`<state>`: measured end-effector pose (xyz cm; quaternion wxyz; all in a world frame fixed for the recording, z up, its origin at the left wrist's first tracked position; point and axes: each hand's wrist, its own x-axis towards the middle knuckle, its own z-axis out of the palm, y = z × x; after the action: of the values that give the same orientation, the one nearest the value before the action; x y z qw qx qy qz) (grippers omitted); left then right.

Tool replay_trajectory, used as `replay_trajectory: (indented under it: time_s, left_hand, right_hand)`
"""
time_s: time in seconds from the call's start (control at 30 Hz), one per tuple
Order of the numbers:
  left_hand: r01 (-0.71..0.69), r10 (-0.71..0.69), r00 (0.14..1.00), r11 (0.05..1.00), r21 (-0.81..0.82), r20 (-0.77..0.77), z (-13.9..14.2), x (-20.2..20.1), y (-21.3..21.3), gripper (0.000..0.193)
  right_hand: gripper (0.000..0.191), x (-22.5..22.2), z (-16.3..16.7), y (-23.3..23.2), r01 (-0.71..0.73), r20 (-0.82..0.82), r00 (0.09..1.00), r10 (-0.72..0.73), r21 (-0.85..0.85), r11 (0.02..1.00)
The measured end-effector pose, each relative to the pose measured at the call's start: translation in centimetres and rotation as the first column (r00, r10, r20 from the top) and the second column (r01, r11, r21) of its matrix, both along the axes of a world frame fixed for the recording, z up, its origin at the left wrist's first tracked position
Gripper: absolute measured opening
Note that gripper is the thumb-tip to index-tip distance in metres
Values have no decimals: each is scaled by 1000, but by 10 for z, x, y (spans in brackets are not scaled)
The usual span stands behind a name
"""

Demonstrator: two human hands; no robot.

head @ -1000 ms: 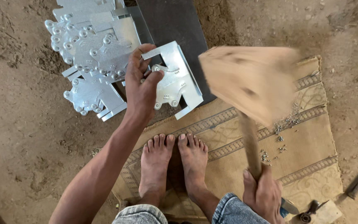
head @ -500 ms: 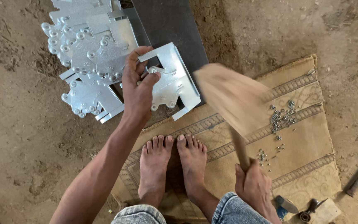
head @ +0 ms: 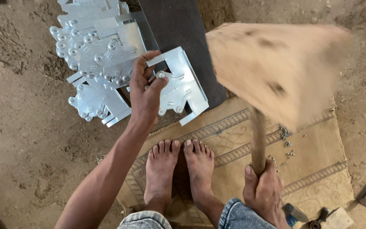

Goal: The person picks up galvanized sheet-metal bracket pieces one at a time, holds each against a heavy steel bar on the ground, and strikes the overhanging edge with a wooden mallet to bend it, then sets the bent piece on a finished pile. Later the person gathers and stacks the completed bent pieces.

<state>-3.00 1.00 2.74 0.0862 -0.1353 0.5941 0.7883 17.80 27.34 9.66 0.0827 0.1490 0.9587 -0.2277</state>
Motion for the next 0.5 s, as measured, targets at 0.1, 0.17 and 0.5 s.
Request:
replay_trajectory:
  time_s: [0.1,0.17,0.5]
  left_hand:
    - [-3,3,1000,999,-33,-6,-5,1,0,57]
    - [-3,2,1000,1000,-24,-30,-7,1,-1,57]
    - [1,0,1000,999,46,-30,-22,5,-5,61]
  right_hand:
    - [42,-15,0,-3,-91,168,983,73,103,990]
    - [40,-22,-1,-3,-99,252,966,61,138,986]
    - [35,-41,-14,-1,-40,205,977,52,-66,997]
